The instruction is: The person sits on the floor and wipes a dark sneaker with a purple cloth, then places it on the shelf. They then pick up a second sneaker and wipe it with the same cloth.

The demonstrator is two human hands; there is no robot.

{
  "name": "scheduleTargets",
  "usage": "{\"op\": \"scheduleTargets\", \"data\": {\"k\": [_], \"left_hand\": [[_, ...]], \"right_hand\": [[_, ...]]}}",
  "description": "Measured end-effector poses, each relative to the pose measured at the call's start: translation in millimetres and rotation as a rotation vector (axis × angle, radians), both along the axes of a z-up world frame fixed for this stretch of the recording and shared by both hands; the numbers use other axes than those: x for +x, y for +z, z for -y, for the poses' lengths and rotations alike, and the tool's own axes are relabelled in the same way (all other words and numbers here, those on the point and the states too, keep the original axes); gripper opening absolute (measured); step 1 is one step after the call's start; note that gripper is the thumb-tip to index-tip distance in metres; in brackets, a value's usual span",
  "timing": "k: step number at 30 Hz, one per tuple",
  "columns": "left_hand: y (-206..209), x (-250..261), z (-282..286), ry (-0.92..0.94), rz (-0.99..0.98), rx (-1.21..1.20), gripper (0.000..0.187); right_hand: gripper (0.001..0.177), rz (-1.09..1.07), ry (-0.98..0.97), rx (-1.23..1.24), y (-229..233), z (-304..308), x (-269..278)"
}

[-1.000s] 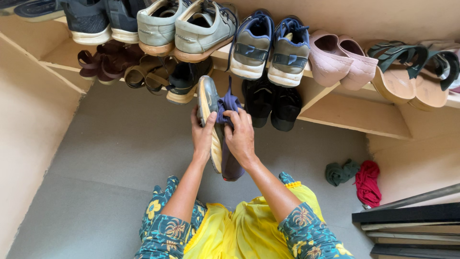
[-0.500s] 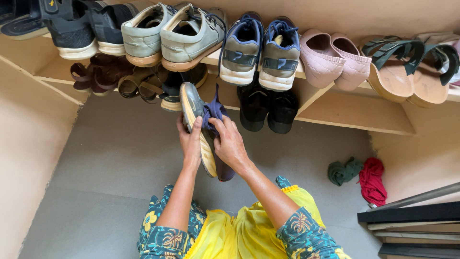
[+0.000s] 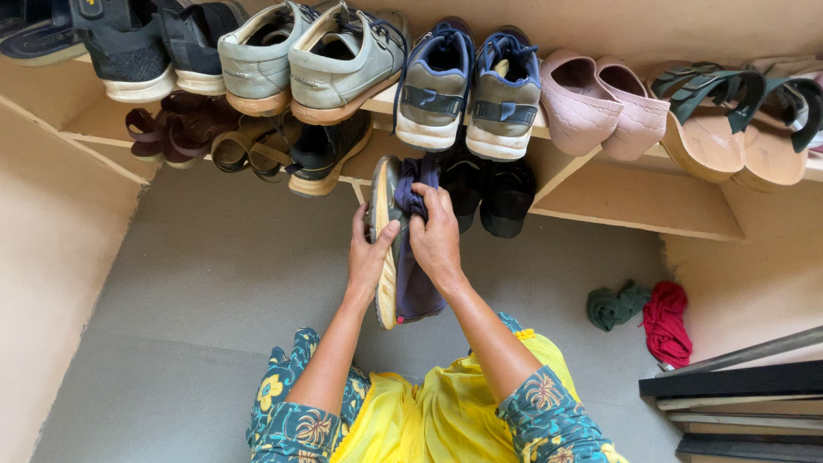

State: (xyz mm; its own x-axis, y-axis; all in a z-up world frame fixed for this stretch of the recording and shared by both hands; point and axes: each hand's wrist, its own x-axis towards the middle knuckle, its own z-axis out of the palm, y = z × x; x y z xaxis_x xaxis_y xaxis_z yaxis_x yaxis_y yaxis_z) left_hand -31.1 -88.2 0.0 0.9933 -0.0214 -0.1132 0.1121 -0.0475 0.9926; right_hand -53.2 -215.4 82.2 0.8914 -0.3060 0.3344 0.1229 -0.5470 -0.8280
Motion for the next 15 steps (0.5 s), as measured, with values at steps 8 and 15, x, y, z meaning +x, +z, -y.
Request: {"op": "scheduleTargets", "data": {"k": [8,15], "left_hand": [[-1,6,-7,0.096,0.05,-0.111,0.101],[6,2,-3,-0.044,0.031,-0.158,0.095]], "right_hand": [[0.04,0.021,0.086,-0.058,5,-15,-10],[0.037,0.078,0.033,-0.004,-3,0,0]]}}
